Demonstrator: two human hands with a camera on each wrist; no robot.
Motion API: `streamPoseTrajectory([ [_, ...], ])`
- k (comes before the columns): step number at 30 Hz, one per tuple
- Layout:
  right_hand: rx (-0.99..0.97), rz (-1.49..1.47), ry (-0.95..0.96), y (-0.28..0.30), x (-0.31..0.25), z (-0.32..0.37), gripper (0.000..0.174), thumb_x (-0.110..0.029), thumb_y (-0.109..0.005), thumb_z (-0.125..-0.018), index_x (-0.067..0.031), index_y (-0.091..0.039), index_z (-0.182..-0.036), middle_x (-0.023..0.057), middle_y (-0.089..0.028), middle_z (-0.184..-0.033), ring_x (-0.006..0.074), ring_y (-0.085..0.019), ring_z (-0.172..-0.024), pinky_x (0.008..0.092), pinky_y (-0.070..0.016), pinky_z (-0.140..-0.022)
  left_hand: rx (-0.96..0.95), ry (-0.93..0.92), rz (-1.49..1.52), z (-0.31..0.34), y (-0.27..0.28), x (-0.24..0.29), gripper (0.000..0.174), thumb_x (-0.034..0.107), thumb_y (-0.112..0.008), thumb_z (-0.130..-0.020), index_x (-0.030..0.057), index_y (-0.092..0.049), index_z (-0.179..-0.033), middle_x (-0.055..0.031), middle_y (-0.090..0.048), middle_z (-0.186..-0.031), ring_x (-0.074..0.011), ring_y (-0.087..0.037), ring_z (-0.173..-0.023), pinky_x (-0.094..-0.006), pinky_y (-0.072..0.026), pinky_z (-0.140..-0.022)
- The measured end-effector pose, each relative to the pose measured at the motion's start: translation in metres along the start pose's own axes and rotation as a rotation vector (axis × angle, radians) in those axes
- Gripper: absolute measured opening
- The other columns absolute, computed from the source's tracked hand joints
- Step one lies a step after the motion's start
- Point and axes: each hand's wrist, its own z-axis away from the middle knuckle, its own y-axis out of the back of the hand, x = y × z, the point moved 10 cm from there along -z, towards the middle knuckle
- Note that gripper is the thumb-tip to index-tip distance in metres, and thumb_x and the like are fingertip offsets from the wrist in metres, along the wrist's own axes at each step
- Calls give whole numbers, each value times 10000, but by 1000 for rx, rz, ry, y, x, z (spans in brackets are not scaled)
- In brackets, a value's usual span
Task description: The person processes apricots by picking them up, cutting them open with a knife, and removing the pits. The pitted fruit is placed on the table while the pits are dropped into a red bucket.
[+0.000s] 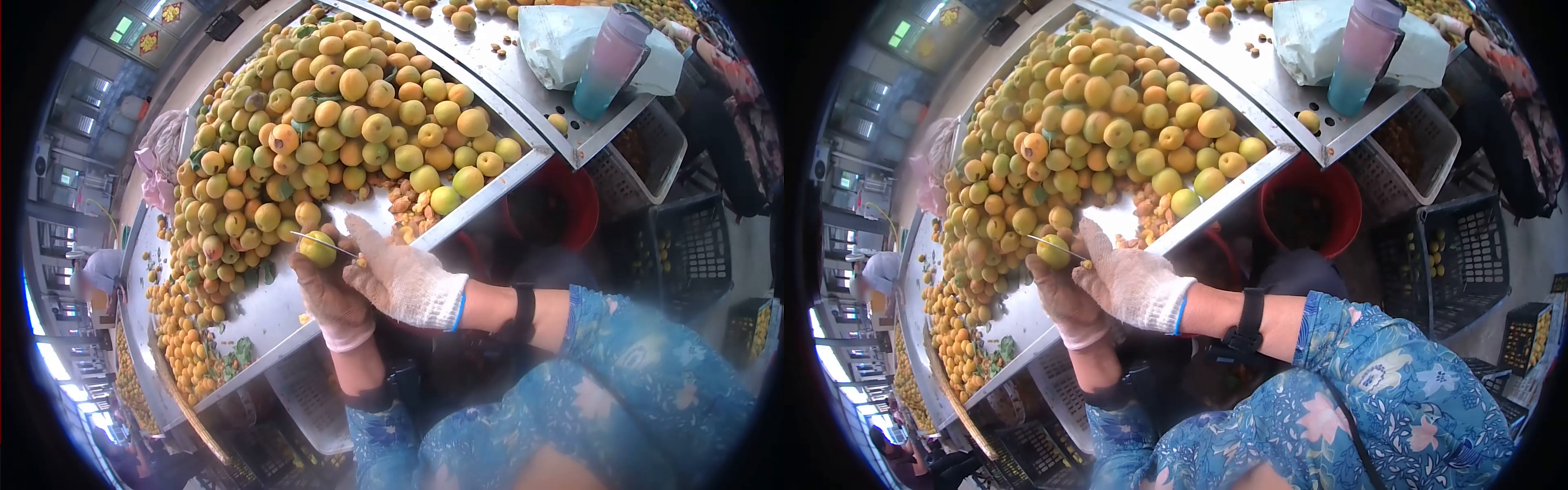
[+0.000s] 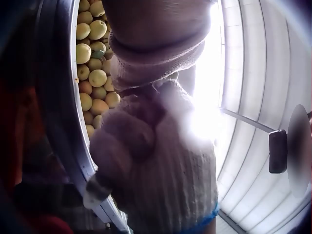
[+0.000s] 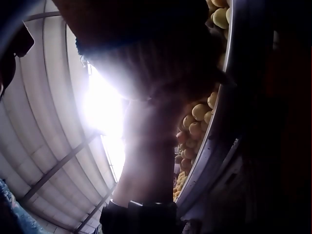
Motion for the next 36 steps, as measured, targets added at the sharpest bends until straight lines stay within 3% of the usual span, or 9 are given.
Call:
streamPoseTrajectory([
  [2,77,-45,122,-3,-2,2,659,-335,-494,-963,-30,-199,-1467,288,-617,-1062,469,-609,-927,509,-484,-795,-45,45,116,2,1,-8,648,579,-458,-957,26,-487,-1294,-71,-598,-1065,-190,-555,-913,-355,-478,-839],
  [7,-7,-3,-52,-1,2,-9,668,-328,-471,-965,-37,-142,-1468,292,-651,-920,488,-625,-874,537,-484,-774,61,114,135,7,-2,-24,674,622,-466,-935,34,-484,-1263,-61,-574,-1102,-171,-528,-936,-351,-460,-879],
  [13,-92,97,-40,-8,2,-13,639,-327,-456,-965,7,-222,-1457,314,-629,-1038,471,-615,-961,501,-482,-830,54,-239,-462,3,2,13,721,619,-434,-951,10,-434,-1337,-90,-568,-1065,-186,-570,-966,-344,-512,-827],
  [16,-139,167,-77,-10,-3,-5,665,-337,-455,-967,-3,-186,-1475,331,-546,-1208,445,-574,-1069,494,-449,-908,285,12,-84,5,22,-8,700,621,-392,-963,2,-472,-1281,-92,-583,-1014,-188,-579,-859,-323,-523,-783],
  [21,-54,146,-76,-4,4,-5,652,-342,-457,-955,-6,-196,-1449,270,-635,-1071,447,-631,-933,506,-491,-801,242,100,-233,-2,30,-12,697,622,-392,-962,-9,-515,-1232,-90,-597,-961,-194,-573,-866,-302,-497,-750],
  [24,-90,129,-122,3,7,-10,658,-337,-457,-959,-11,-188,-1463,273,-646,-1019,458,-629,-913,515,-484,-800,20,-249,-765,-3,1,16,713,620,-454,-942,-29,-512,-1233,-80,-574,-979,-165,-564,-854,-284,-473,-754],
  [29,-68,122,-51,-3,1,-8,662,-297,-482,-948,-20,-187,-1472,287,-646,-1000,460,-625,-921,513,-484,-806,107,-270,-591,5,-5,21,732,635,-467,-929,-31,-489,-1231,-85,-571,-990,-167,-561,-854,-307,-491,-736],
  [32,-71,158,-110,-3,8,-3,665,-293,-486,-945,-5,-192,-1468,294,-641,-1008,459,-625,-931,505,-484,-818,195,4,-308,-2,25,-14,657,646,-417,-944,2,-546,-975,-73,-585,-842,-169,-561,-758,-289,-481,-671],
  [36,-59,118,-128,4,14,-3,658,-306,-475,-952,7,-202,-1462,303,-637,-997,464,-624,-928,505,-480,-820,183,24,-384,-8,21,-18,638,641,-423,-943,16,-544,-891,-55,-582,-786,-158,-550,-710,-284,-464,-641],
])
